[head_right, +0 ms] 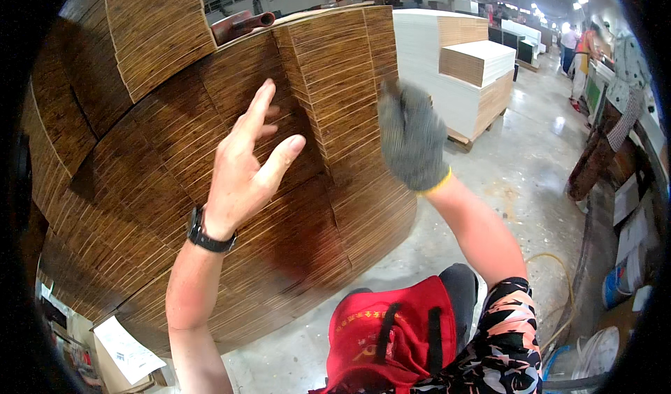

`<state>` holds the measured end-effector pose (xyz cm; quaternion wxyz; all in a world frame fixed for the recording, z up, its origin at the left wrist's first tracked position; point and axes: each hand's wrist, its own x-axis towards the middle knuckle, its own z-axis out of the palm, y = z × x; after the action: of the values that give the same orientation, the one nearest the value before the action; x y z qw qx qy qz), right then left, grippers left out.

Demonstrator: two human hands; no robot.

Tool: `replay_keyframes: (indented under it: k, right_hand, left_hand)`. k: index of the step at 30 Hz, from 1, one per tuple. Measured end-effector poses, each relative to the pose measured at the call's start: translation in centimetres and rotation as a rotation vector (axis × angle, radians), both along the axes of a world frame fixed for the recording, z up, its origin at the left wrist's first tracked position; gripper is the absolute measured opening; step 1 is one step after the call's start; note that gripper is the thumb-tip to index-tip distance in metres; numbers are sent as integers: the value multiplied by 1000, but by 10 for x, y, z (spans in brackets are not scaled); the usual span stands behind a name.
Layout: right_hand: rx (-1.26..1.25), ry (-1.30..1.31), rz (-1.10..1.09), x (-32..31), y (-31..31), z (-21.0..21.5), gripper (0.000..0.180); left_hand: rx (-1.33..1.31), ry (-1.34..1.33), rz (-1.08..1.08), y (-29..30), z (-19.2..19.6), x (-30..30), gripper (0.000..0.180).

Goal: The person assembles wood furniture components by aligning wood panels and striking them into place with a mallet, then uses a scraping tool to clean joints.

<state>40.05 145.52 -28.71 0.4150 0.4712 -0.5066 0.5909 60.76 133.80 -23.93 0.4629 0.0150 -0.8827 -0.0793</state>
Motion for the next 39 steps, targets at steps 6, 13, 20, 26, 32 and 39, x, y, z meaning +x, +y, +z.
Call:
replay_keyframes:
  k: [6, 13, 20, 26, 32, 39]
  right_hand:
    - [138, -540, 352, -33, -20, 71, 44]
    - [189, -450, 201, -21, -27, 81, 45]
    - [224, 569, -555, -47, -54, 167, 20]
    - [1092, 322, -478, -70, -120, 240, 27]
    - [1270, 349, -554, -98, -131, 230, 32]
    - [1196, 174, -483, -85, -122, 236, 30]
  left_hand:
    - [149, 20, -100, 1, -2, -34, 84]
    - [-31, 34, -25, -10, -5, -35, 83]
    - [-140, 7, -66, -25, 5, -29, 87]
    - [-66, -97, -113, -22, 11, -27, 90]
    - [3, -129, -165, -18, 11, -20, 90]
    - [-79, -110, -115, -20, 10, -25, 90]
